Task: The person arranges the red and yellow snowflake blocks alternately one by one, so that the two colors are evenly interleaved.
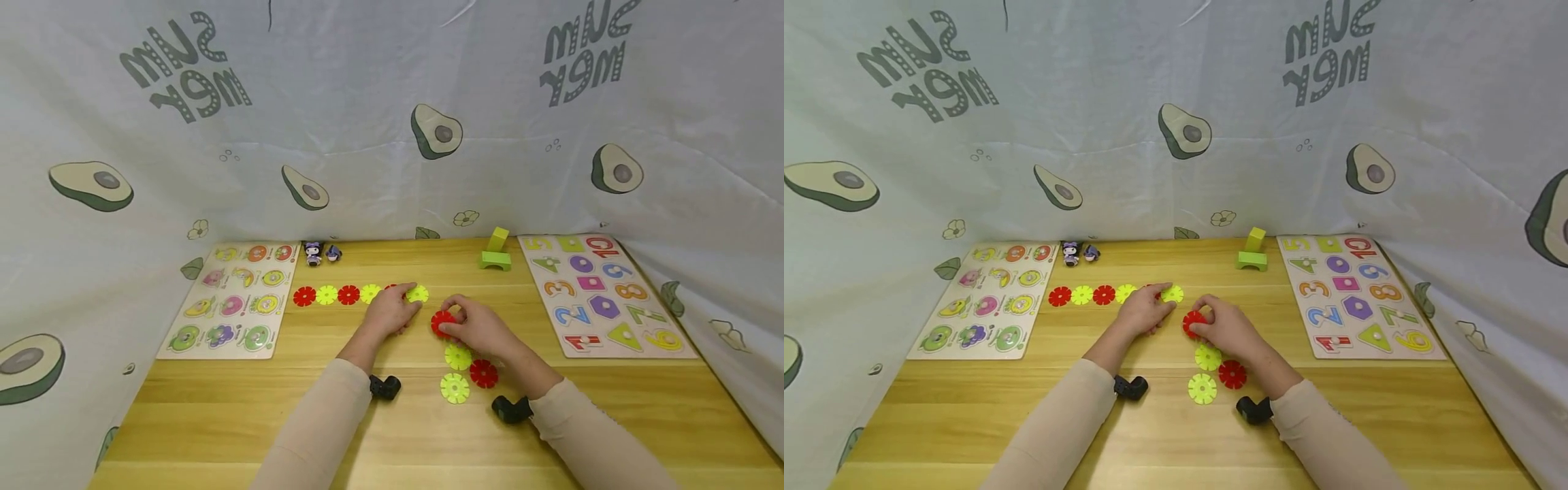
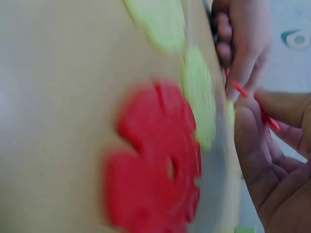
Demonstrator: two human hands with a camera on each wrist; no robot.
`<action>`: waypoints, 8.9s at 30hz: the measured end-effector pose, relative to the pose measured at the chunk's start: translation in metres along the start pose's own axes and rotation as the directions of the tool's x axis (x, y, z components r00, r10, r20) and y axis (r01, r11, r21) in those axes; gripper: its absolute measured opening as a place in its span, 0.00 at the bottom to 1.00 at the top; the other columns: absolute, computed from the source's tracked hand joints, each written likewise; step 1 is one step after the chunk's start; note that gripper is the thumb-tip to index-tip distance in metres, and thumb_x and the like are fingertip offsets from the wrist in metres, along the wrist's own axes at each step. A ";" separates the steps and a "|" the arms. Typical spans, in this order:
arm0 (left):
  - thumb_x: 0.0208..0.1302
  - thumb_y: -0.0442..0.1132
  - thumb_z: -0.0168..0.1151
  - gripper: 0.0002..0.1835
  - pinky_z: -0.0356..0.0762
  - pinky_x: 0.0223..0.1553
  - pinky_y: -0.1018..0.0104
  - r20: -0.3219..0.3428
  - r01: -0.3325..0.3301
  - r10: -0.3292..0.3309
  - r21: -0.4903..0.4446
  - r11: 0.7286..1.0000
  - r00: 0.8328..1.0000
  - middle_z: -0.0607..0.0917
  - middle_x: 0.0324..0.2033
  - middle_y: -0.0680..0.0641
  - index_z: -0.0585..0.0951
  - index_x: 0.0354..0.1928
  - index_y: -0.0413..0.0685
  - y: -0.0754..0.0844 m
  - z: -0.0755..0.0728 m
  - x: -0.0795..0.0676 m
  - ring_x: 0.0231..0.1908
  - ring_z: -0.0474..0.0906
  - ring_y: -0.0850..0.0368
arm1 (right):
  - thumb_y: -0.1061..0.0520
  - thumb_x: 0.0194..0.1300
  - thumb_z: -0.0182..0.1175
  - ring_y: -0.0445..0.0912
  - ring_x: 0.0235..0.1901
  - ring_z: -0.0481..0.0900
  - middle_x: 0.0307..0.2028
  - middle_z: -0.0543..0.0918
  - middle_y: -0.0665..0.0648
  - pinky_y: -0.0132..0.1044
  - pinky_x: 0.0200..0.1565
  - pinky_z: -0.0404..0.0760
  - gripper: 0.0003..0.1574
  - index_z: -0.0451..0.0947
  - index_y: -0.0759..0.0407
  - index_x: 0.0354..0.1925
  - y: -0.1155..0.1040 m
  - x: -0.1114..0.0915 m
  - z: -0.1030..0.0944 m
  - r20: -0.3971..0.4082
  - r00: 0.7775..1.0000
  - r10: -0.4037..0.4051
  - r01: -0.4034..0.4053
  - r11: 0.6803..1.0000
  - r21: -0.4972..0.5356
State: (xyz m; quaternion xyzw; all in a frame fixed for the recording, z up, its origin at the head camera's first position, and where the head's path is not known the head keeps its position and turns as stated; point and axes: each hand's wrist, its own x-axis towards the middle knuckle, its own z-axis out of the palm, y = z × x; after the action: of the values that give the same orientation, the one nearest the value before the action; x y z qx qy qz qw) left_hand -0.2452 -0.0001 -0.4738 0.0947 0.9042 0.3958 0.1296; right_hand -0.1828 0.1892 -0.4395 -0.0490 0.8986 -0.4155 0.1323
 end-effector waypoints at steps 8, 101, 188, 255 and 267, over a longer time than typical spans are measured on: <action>0.62 0.52 0.58 0.28 0.74 0.15 0.62 0.001 -0.018 0.018 0.013 1.000 1.000 0.77 0.08 0.50 0.68 0.65 0.62 0.002 0.000 0.002 0.07 0.73 0.55 | 0.56 0.64 0.58 0.46 0.21 0.79 0.25 0.78 0.57 0.35 0.23 0.78 0.16 0.70 0.56 0.50 0.008 0.042 -0.021 -0.097 0.992 0.084 -0.091 0.993 -0.075; 0.64 0.44 0.59 0.27 0.77 0.15 0.64 0.079 0.071 -0.057 -0.198 0.978 0.995 0.79 0.11 0.46 0.68 0.65 0.61 0.038 0.039 0.011 0.11 0.76 0.54 | 0.58 0.65 0.57 0.47 0.19 0.77 0.21 0.78 0.58 0.37 0.22 0.76 0.16 0.66 0.60 0.49 0.036 0.011 -0.043 -0.056 0.994 0.089 -0.092 0.995 -0.043; 0.64 0.42 0.57 0.25 0.77 0.13 0.63 0.107 -0.008 0.029 -0.189 0.982 0.994 0.78 0.09 0.47 0.69 0.63 0.57 0.055 0.060 0.023 0.08 0.75 0.55 | 0.58 0.64 0.58 0.48 0.27 0.79 0.33 0.72 0.62 0.38 0.30 0.82 0.21 0.66 0.60 0.54 0.048 -0.056 -0.040 -0.008 0.998 0.065 -0.063 0.982 0.177; 0.66 0.46 0.55 0.24 0.78 0.14 0.61 0.226 -0.058 0.097 -0.170 0.984 0.969 0.78 0.10 0.45 0.68 0.64 0.64 0.077 0.073 0.037 0.09 0.76 0.52 | 0.42 0.55 0.65 0.38 0.26 0.67 0.26 0.71 0.45 0.32 0.27 0.67 0.27 0.75 0.44 0.53 0.030 -0.092 0.007 0.183 0.960 -0.211 0.254 0.930 -0.264; 0.66 0.45 0.55 0.21 0.77 0.14 0.62 0.219 -0.016 0.050 -0.154 0.988 0.975 0.77 0.10 0.45 0.71 0.61 0.64 0.079 0.074 0.037 0.09 0.75 0.53 | 0.52 0.50 0.70 0.40 0.26 0.68 0.26 0.71 0.47 0.32 0.27 0.68 0.20 0.73 0.45 0.41 0.027 -0.090 0.008 0.145 0.976 -0.162 0.191 0.956 -0.221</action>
State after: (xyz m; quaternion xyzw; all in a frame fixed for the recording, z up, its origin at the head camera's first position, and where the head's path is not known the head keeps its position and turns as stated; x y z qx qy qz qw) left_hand -0.2523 0.1143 -0.4697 0.1431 0.8497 0.4524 0.2300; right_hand -0.0931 0.2186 -0.4475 -0.1702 0.9232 -0.3132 0.1439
